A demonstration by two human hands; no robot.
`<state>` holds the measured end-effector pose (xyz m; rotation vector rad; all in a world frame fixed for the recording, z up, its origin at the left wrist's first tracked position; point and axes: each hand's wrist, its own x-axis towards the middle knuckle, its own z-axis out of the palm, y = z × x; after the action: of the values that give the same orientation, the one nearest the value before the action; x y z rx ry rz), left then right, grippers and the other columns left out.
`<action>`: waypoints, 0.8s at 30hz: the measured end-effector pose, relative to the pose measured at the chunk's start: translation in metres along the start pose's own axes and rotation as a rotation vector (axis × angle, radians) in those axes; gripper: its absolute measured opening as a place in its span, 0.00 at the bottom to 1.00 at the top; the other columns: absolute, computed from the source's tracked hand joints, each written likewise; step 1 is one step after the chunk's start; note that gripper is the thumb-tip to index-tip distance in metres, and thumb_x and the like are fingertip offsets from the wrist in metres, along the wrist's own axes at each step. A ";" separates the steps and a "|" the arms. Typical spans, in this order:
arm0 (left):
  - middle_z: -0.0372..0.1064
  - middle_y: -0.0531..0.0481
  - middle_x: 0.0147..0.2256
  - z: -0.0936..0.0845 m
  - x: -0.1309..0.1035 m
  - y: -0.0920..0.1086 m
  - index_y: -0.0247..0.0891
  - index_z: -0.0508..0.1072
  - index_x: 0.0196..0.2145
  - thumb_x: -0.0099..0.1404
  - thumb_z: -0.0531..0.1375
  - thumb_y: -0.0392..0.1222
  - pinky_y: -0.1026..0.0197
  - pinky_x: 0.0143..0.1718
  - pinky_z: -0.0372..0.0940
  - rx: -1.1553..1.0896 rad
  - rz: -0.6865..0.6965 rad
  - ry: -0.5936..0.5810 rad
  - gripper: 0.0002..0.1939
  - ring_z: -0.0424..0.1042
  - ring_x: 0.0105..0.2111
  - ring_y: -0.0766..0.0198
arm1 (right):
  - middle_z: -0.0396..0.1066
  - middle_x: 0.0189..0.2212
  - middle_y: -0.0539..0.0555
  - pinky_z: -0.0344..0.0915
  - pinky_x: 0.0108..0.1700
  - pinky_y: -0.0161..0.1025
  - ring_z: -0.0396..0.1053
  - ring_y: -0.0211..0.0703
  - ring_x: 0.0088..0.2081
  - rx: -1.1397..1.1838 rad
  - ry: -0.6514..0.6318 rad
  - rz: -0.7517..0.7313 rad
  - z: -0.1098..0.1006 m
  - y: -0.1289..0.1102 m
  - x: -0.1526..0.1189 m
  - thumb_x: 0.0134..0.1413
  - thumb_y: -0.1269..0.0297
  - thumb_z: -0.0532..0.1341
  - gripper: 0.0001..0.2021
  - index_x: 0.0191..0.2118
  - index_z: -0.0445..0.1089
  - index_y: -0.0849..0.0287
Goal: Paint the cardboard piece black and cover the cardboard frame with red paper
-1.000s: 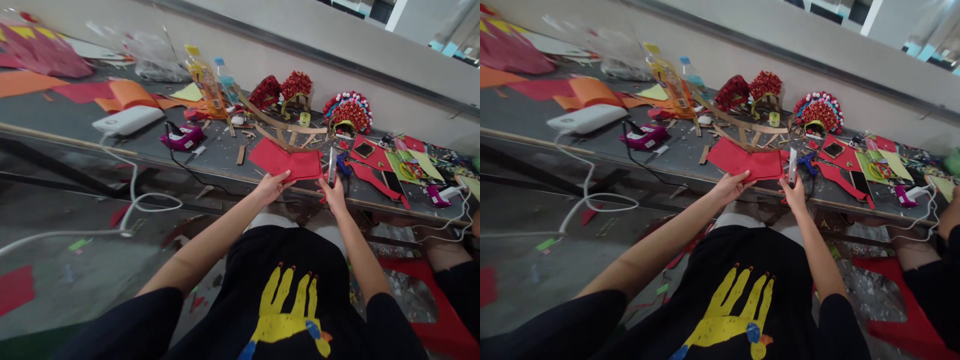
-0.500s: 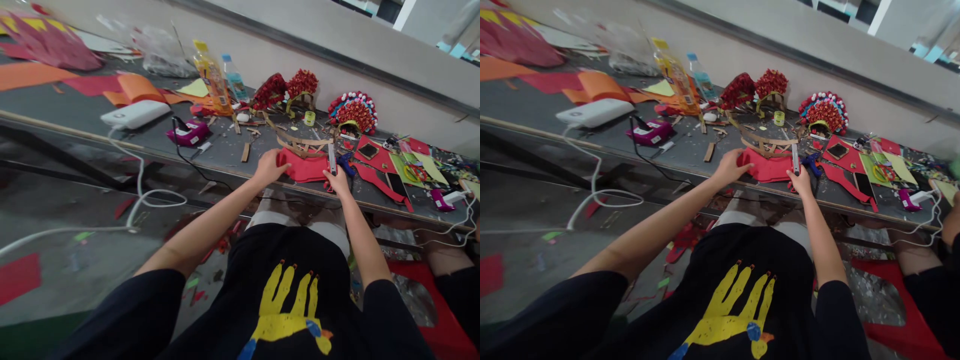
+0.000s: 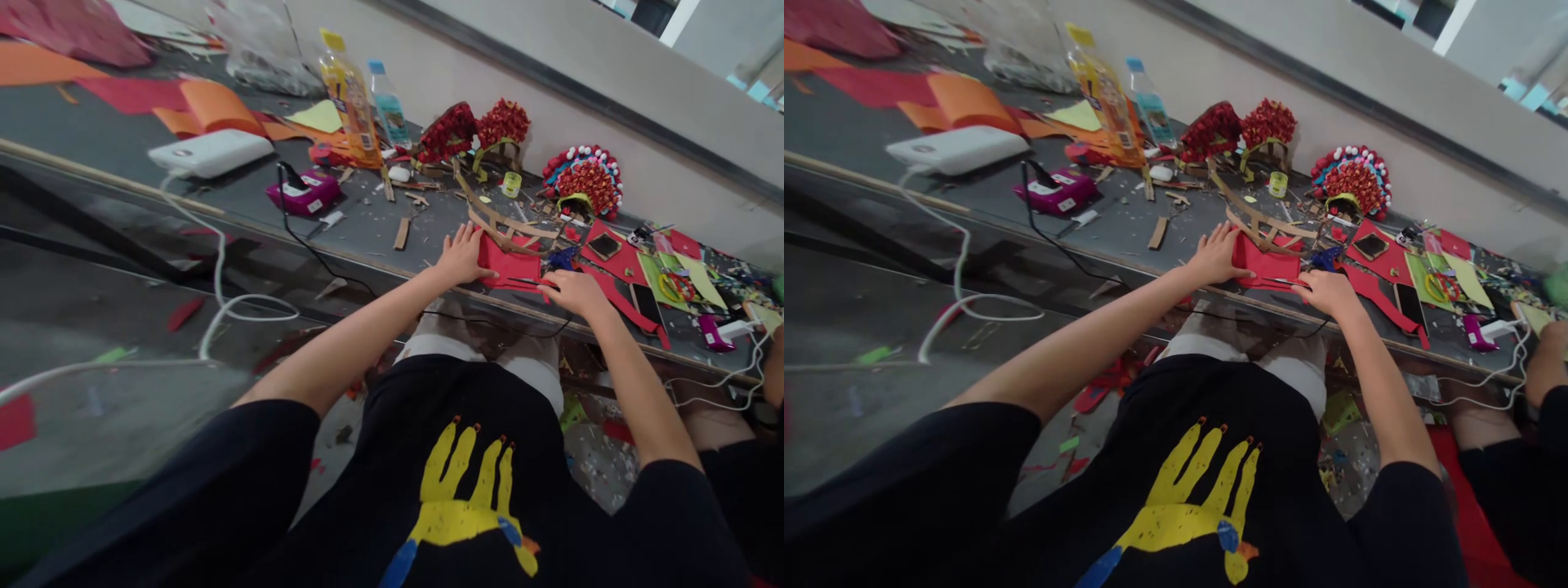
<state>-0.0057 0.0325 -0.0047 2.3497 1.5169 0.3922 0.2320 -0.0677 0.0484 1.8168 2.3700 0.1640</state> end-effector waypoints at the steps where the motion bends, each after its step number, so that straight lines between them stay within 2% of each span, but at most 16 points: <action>1: 0.31 0.31 0.70 -0.001 0.001 0.000 0.28 0.43 0.69 0.55 0.63 0.65 0.37 0.67 0.39 0.008 0.003 -0.006 0.57 0.34 0.70 0.43 | 0.76 0.47 0.57 0.63 0.36 0.36 0.73 0.49 0.46 -0.059 -0.033 -0.020 -0.003 -0.001 0.003 0.67 0.50 0.48 0.20 0.51 0.71 0.54; 6: 0.29 0.31 0.71 -0.003 0.006 0.002 0.29 0.41 0.69 0.56 0.62 0.64 0.34 0.66 0.35 0.028 0.004 -0.042 0.57 0.32 0.70 0.43 | 0.75 0.48 0.57 0.61 0.33 0.36 0.74 0.49 0.45 -0.199 -0.135 -0.045 -0.004 -0.004 0.013 0.68 0.52 0.48 0.19 0.52 0.69 0.55; 13: 0.26 0.32 0.71 -0.004 0.005 0.001 0.29 0.37 0.70 0.55 0.62 0.65 0.32 0.66 0.33 -0.003 0.007 -0.064 0.60 0.30 0.70 0.43 | 0.75 0.47 0.56 0.59 0.32 0.36 0.74 0.49 0.45 -0.216 -0.109 -0.038 0.002 -0.004 0.008 0.68 0.50 0.46 0.21 0.52 0.68 0.54; 19: 0.23 0.32 0.71 0.000 0.007 -0.003 0.31 0.35 0.70 0.53 0.62 0.68 0.35 0.66 0.33 -0.006 0.010 -0.076 0.63 0.27 0.70 0.43 | 0.74 0.47 0.58 0.59 0.33 0.36 0.74 0.50 0.44 -0.227 -0.095 -0.040 0.001 -0.007 0.009 0.68 0.50 0.46 0.21 0.52 0.68 0.55; 24: 0.24 0.31 0.71 0.000 0.008 -0.003 0.32 0.35 0.70 0.52 0.63 0.67 0.36 0.67 0.33 -0.020 0.017 -0.077 0.64 0.27 0.70 0.43 | 0.74 0.47 0.60 0.60 0.33 0.37 0.74 0.50 0.43 -0.267 -0.079 -0.050 0.001 -0.013 0.010 0.68 0.54 0.46 0.19 0.52 0.67 0.56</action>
<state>-0.0051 0.0415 -0.0055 2.3356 1.4526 0.3162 0.2175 -0.0616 0.0450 1.6095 2.2152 0.3751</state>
